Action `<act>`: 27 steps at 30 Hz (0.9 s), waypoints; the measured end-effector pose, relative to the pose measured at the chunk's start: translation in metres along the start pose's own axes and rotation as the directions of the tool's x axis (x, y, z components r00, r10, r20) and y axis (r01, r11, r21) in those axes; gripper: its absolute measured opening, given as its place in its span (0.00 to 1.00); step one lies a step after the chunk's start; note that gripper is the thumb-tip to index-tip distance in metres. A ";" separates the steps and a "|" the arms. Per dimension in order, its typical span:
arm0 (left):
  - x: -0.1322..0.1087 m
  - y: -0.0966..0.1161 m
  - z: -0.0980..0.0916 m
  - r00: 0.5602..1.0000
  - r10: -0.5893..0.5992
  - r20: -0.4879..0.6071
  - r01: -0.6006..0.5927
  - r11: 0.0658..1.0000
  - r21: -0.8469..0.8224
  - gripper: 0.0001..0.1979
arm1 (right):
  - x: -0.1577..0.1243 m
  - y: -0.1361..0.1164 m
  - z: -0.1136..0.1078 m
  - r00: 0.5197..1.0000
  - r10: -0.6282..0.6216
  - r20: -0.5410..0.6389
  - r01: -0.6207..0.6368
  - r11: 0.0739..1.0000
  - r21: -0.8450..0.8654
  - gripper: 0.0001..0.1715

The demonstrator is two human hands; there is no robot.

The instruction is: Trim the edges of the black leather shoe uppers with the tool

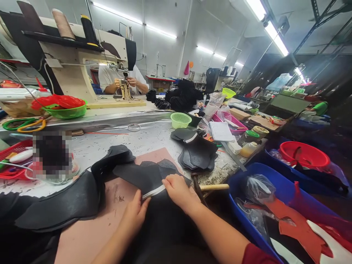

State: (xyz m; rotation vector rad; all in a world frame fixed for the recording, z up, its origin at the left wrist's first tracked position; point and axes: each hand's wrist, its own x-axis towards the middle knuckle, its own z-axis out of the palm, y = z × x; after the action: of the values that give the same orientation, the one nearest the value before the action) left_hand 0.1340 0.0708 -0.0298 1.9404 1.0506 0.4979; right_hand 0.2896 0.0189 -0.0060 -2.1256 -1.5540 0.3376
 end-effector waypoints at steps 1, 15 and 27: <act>0.000 0.000 0.001 1.000 -0.007 -0.006 0.007 1.000 0.009 0.11 | 0.000 0.000 0.003 0.998 0.030 -0.059 -0.027 0.998 0.051 0.18; -0.001 -0.003 0.002 0.998 -0.018 -0.063 0.016 0.999 -0.032 0.13 | -0.076 0.068 -0.095 0.903 0.054 0.426 -0.046 0.999 -0.029 0.04; -0.001 -0.005 0.001 1.000 -0.014 -0.015 0.014 1.000 -0.019 0.13 | -0.019 0.008 -0.017 0.985 -0.171 -0.021 0.155 0.936 -0.316 0.10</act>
State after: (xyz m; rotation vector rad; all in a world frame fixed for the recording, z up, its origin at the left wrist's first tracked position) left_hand 0.1315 0.0706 -0.0343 1.9140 1.0644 0.5136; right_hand 0.2980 -0.0053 0.0031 -2.1942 -1.8427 -0.0218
